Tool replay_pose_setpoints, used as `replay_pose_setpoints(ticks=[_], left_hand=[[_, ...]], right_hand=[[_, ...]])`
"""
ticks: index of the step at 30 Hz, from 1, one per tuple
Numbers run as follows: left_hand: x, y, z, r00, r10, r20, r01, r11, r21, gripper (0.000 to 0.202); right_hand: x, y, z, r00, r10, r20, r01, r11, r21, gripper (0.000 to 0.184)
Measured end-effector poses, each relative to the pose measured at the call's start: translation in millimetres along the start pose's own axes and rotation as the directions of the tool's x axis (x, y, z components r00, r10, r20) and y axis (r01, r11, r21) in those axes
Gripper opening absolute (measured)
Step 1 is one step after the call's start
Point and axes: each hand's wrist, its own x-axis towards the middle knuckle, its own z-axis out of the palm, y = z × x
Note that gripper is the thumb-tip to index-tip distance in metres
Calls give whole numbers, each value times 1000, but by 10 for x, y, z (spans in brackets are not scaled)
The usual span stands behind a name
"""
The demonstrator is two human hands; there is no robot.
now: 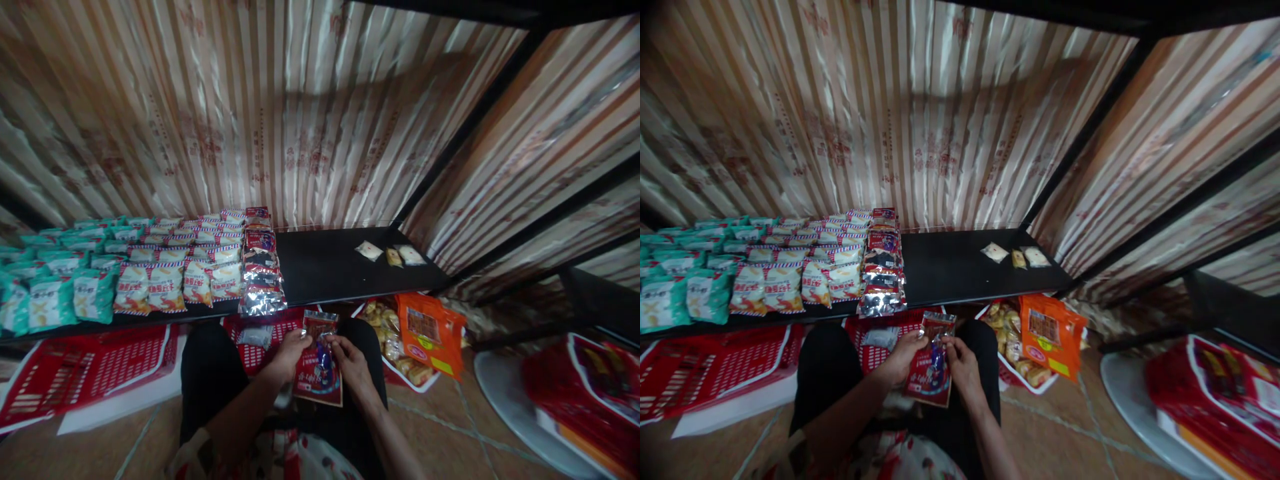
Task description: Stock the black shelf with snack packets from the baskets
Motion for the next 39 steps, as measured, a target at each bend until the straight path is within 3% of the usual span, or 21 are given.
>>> replay_pose_setpoints(ticks=[12,18,21,25,32,36,39], left_hand=[[-99,260,156,1000,-21,-22,22,999,49,30],[-144,395,205,1000,-6,-13,6,999,52,59],[-211,484,204,999,11,39,-14,997,70,49],[-296,569,168,996,-24,91,12,992,129,25],[-353,707,143,996,-82,16,80,992,101,26],[-389,820,105,994,-102,45,100,994,46,35],[-416,876,60,993,-89,77,88,996,19,41]], right_hand=[[-42,-435,-174,982,-2,187,0,1000,11,41],[24,-484,-234,935,-249,251,301,933,-198,40],[81,-506,-205,893,-363,267,432,859,-275,32],[133,-622,-145,875,-442,199,484,783,-390,25],[245,-815,-41,809,-568,150,564,677,-473,34],[287,-868,55,806,-566,170,585,723,-366,34],[290,-891,142,846,-495,197,532,798,-284,37]])
